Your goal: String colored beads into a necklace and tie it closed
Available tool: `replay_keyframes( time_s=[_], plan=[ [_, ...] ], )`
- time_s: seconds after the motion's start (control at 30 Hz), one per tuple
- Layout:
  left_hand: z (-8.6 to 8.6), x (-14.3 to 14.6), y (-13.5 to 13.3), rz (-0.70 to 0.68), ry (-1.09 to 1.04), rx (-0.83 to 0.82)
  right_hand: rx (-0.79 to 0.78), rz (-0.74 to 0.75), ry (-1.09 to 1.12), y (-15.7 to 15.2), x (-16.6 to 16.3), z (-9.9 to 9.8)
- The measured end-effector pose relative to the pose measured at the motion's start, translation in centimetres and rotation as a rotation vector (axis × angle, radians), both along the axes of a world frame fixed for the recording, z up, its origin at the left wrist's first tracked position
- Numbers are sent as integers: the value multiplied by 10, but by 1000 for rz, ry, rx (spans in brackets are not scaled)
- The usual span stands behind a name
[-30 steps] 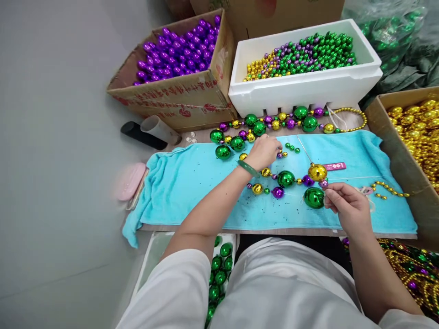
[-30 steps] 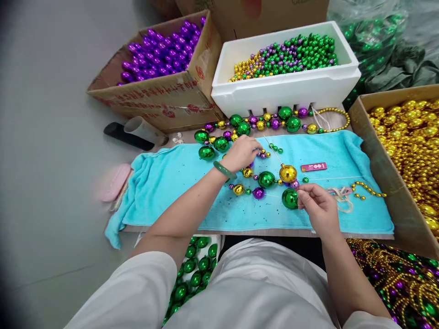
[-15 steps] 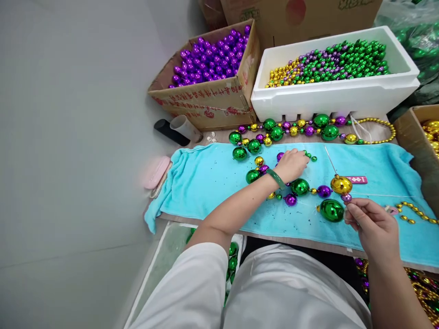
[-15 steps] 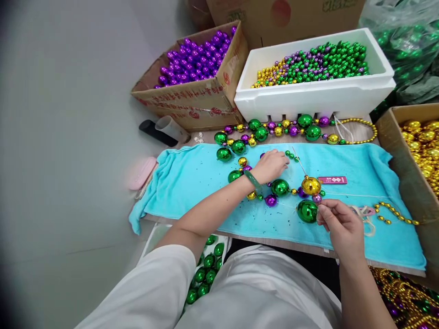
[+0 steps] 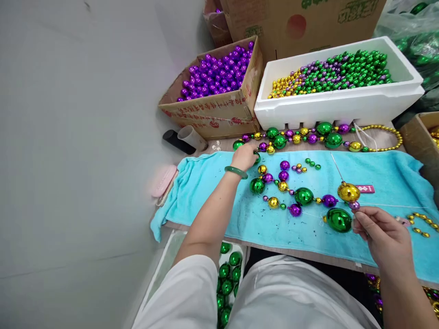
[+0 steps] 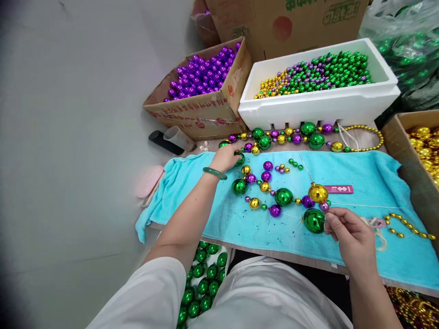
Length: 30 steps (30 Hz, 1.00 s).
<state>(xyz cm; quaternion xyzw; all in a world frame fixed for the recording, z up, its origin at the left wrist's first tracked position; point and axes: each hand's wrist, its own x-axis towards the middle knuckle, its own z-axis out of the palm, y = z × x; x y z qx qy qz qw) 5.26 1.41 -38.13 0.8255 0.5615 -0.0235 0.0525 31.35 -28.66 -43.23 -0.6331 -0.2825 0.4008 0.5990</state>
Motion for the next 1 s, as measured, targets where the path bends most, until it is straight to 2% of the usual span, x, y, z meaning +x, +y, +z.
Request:
replay_keyframes(
  time_s=[0.13, 0.23, 0.33, 0.47, 0.57, 0.7, 0.8, 0.9, 1.0],
  plan=[
    [-1, -5, -3, 44, -112, 65, 36, 17, -4, 6, -4, 3],
    [-1, 18, -10, -34, -163, 141, 48, 20, 7, 8, -5, 6],
    [-4, 63, -23, -278, -172, 128, 65, 4, 21, 10, -6, 8],
    [-21, 129, -46, -679, -159, 64, 78, -11, 19, 9, -5, 9],
    [-37, 161, -61, -782, -61, 33, 80, -8, 24, 3, -5, 9],
    [-48, 177, -70, -758, -29, 17, 64, -39, 34, -5, -2, 5],
    [-43, 174, -70, -666, -212, -40, 50, -49, 42, -7, 1, 1],
    [-27, 158, -75, -450, -721, -273, 42, -50, 28, -7, 1, 2],
    [-7, 131, -88, -117, -1328, -744, 22, -12, 4, -4, -2, 5]
  ],
)
